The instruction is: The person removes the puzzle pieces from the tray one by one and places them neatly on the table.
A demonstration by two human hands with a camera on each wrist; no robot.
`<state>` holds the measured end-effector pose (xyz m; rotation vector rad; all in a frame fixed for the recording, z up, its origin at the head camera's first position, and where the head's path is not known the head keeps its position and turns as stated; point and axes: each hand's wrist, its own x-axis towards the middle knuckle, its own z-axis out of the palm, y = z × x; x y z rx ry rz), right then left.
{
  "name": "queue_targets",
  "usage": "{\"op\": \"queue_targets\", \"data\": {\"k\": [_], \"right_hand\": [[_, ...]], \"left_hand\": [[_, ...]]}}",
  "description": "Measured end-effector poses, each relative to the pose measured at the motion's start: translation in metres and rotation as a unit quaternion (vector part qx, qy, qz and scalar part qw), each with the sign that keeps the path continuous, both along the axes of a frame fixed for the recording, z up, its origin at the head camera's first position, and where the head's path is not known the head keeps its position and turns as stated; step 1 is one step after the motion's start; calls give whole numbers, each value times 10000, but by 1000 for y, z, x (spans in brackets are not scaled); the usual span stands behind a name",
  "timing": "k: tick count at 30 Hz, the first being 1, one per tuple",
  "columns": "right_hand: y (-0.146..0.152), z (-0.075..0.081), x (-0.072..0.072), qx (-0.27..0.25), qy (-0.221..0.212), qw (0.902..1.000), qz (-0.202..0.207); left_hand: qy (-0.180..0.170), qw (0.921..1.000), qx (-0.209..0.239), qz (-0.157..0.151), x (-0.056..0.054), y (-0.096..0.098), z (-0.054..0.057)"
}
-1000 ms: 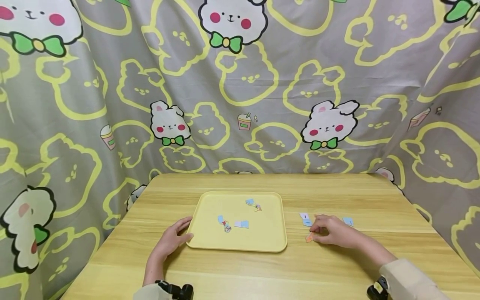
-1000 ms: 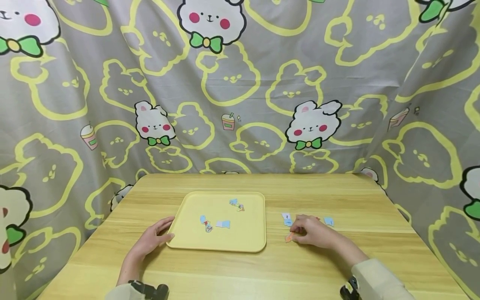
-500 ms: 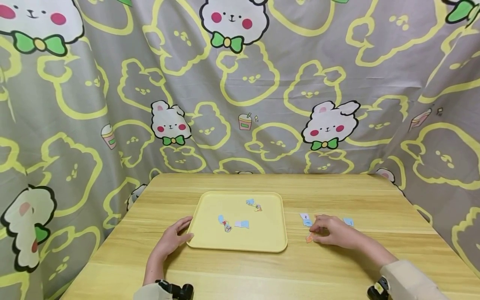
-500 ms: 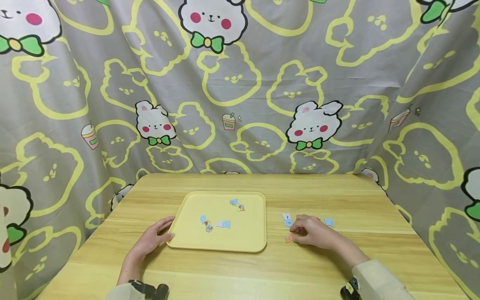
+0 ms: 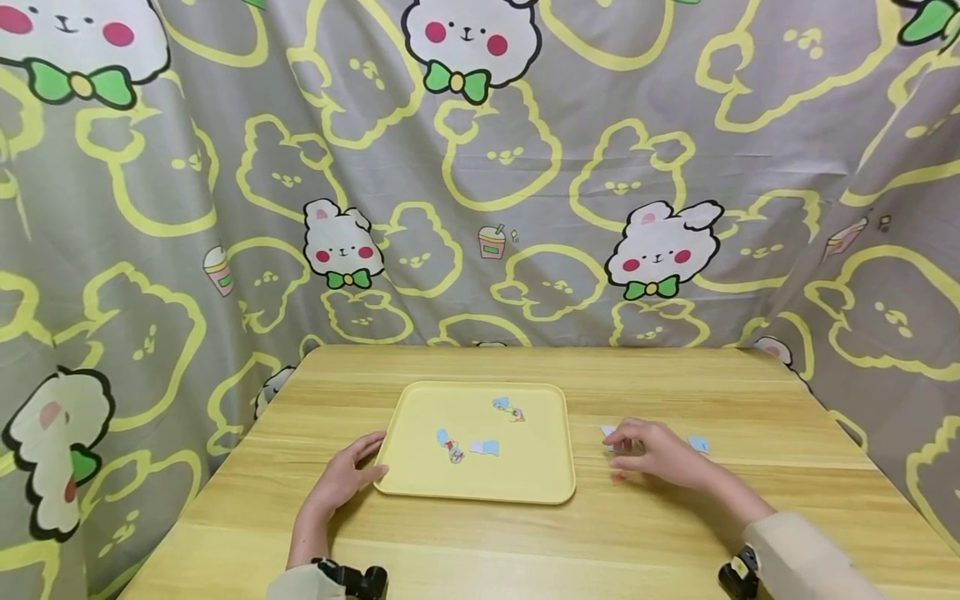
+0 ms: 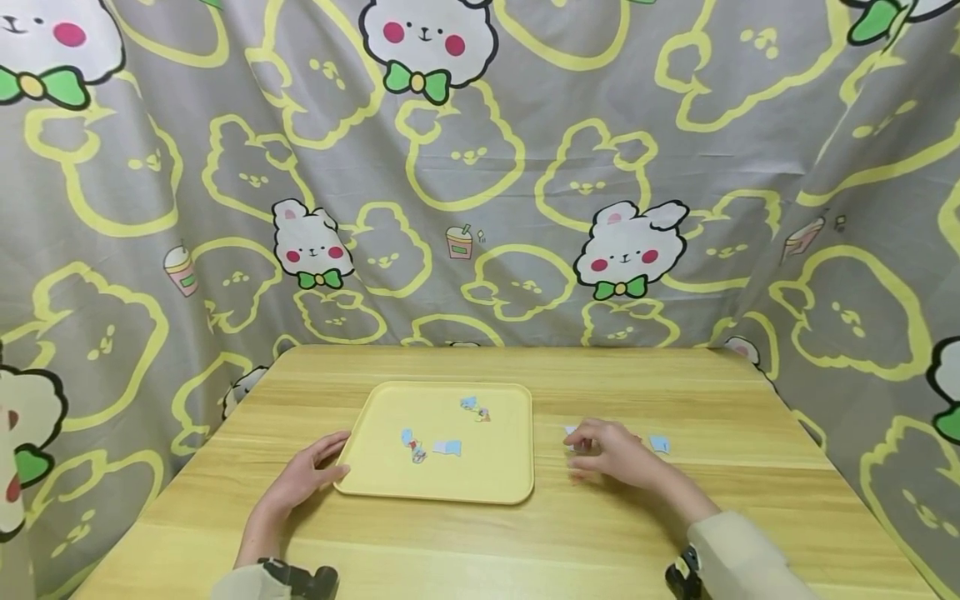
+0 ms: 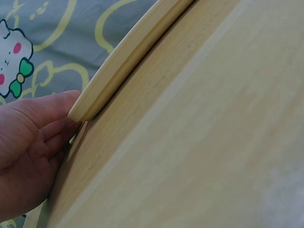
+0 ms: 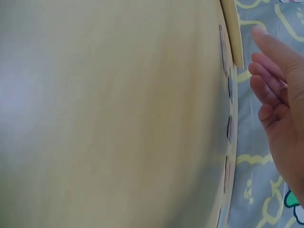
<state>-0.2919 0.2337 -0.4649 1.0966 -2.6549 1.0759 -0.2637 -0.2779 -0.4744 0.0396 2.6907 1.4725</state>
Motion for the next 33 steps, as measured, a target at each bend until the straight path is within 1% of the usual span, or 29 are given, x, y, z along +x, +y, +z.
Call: {"op": "queue_targets", "data": {"k": [3,8,11,16,27,31,33], "right_hand": [[-9,1,-4,7,-63,10000,-29],[-25,3,-9,119,-172,9996,-200],[-35,3,-14,174,-92,9995,-259],[-49,3,-21,99,-77,9992,-370],[-78,2,-37,-217,75,9993,-286],[-88,0,-41,-196,42,9993,-313],[-93,0,-43,-183,-54,9992,-353]], "left_hand": [[10,10000,-34,16,0,0,0],[32,10000,-45,33,-1,-1,-1],[41,10000,-19,45,-1,-1,-1],[58,10000,-12,50,-1,0,-1],[71,9999,-56,74,0,1,-1],[60,10000,-8,71,0,0,-1],[64,9999,10,81,1,0,-1]]}}
